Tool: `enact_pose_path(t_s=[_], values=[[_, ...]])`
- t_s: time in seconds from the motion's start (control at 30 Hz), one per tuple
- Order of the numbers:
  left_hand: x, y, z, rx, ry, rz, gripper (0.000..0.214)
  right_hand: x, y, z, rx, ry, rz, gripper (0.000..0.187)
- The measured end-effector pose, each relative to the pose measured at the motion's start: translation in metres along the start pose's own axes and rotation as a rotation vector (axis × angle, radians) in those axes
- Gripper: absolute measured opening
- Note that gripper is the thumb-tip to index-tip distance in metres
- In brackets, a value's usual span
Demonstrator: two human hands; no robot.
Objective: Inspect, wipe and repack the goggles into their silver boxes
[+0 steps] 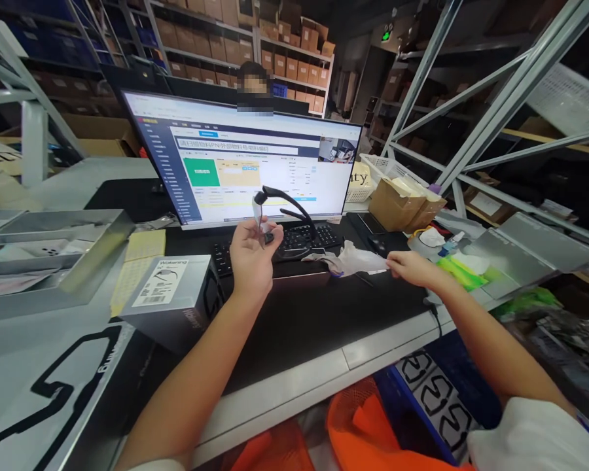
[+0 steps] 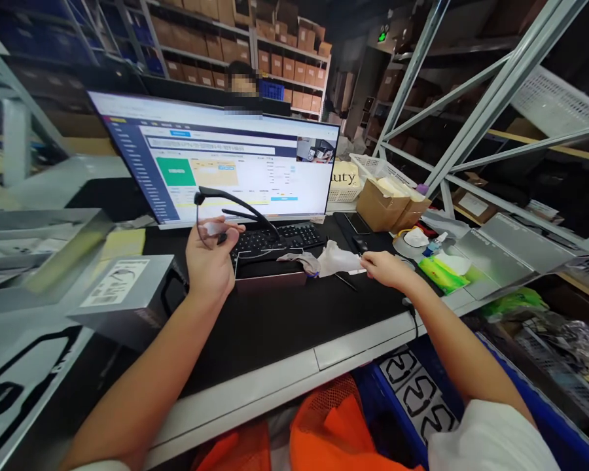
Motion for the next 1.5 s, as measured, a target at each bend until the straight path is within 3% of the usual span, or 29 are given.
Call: enact_pose_path(t_s=[0.07, 0.17, 0.3, 0.43, 0.67, 0.73, 0.97, 1.17, 1.23, 1.4, 1.5], values=[[0.005, 0.006, 0.003, -0.056, 0.0, 0.035, 0.036, 0.007, -0.002, 0.026, -0.1, -0.058, 0.07, 0.028], [0.015, 0.018, 0.007, -0.159, 0.014, 0.1, 0.038, -0.001, -0.001, 0.071, -0.263, -0.138, 0.123, 0.032], [0.021, 0.03, 0.003, -0.246, 0.052, 0.142, 0.039, -0.006, 0.0, 0.128, -0.433, -0.171, 0.16, 0.024], [0.019, 0.029, -0.007, -0.268, 0.027, 0.152, 0.04, -0.018, 0.001, 0.162, -0.535, -0.288, 0.132, 0.015], [0.012, 0.022, -0.032, -0.223, 0.01, 0.135, 0.034, -0.072, 0.014, 0.175, -0.598, -0.493, -0.108, 0.008], [0.01, 0.022, -0.043, -0.172, 0.051, 0.123, 0.032, -0.077, 0.019, 0.177, -0.602, -0.549, -0.167, 0.006], [0.005, 0.023, -0.064, -0.094, 0.042, 0.108, 0.029, -0.043, 0.019, 0.197, -0.62, -0.62, -0.093, 0.007], [0.019, 0.025, -0.046, -0.251, -0.08, 0.244, 0.032, -0.028, 0.002, 0.199, -0.536, -0.718, -0.194, 0.011], [0.019, 0.025, -0.041, -0.266, -0.088, 0.226, 0.032, -0.024, -0.001, 0.199, -0.525, -0.733, -0.188, 0.011], [0.014, 0.022, -0.045, -0.042, -0.081, 0.091, 0.032, -0.012, -0.011, 0.198, -0.43, -0.847, -0.107, 0.014], [0.013, 0.023, -0.044, -0.006, -0.097, 0.065, 0.036, -0.001, -0.018, 0.201, -0.38, -0.984, -0.017, 0.013]])
Point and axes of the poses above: each hand's wrist, its own y-axis away from the middle knuckle, its own x-axis out of the palm, z = x × y, the point moved 7 cm from there along -y, towards the middle knuckle, and after that the axes turned 2 degrees about z, right-handed, at the moved point
